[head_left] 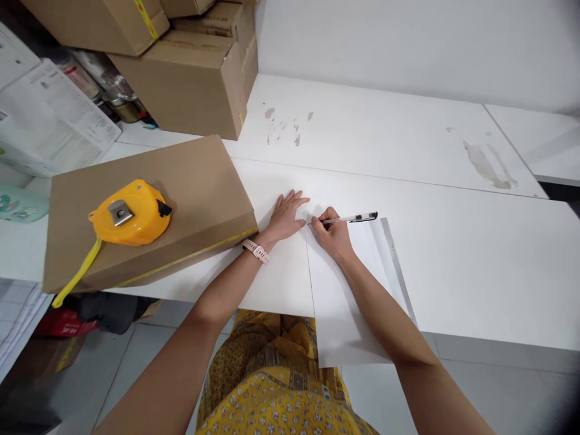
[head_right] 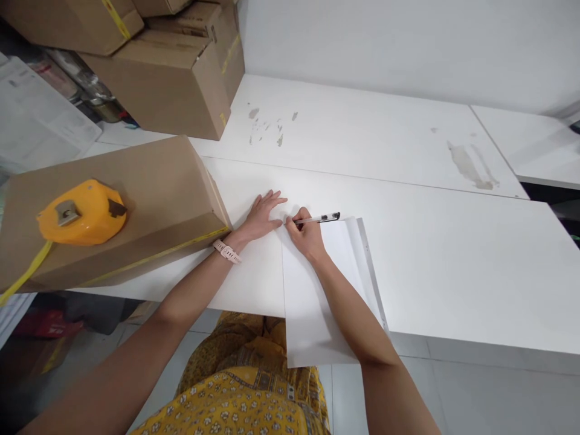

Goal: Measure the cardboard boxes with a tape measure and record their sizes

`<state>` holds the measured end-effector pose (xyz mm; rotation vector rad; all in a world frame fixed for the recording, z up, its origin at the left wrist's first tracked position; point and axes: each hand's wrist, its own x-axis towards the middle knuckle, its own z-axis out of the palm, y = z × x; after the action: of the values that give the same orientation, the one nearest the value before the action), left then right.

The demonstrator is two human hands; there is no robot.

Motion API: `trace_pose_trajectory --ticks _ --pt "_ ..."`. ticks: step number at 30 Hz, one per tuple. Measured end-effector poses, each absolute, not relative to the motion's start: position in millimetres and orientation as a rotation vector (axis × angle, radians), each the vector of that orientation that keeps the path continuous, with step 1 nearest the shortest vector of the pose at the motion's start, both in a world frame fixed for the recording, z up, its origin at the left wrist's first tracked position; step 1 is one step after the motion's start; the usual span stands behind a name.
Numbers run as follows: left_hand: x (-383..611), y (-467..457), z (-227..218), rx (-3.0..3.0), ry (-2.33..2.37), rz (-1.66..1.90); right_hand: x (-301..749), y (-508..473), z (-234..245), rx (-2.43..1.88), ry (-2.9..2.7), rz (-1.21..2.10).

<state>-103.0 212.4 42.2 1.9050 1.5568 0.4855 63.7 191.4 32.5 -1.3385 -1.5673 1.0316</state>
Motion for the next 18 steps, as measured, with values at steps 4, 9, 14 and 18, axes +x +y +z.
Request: trace_pose_trajectory --ticks 4,9,14,18 --pt "-102.5 212.5 42.0 1.896 1.563 0.486 63.6 190.9 33.0 -1.337 -1.580 1.018" --pt "-102.8 212.1 42.9 1.893 1.551 0.478 64.2 190.6 32.4 -1.348 -1.530 1.037" --pt "-103.7 213.5 40.9 1.891 1.544 0.477 64.7 191.4 31.9 -1.355 -1.494 1.055" --pt "-103.6 214.7 40.6 1.855 1.547 0.493 65.3 192.0 32.2 -1.377 -1.440 1.050"
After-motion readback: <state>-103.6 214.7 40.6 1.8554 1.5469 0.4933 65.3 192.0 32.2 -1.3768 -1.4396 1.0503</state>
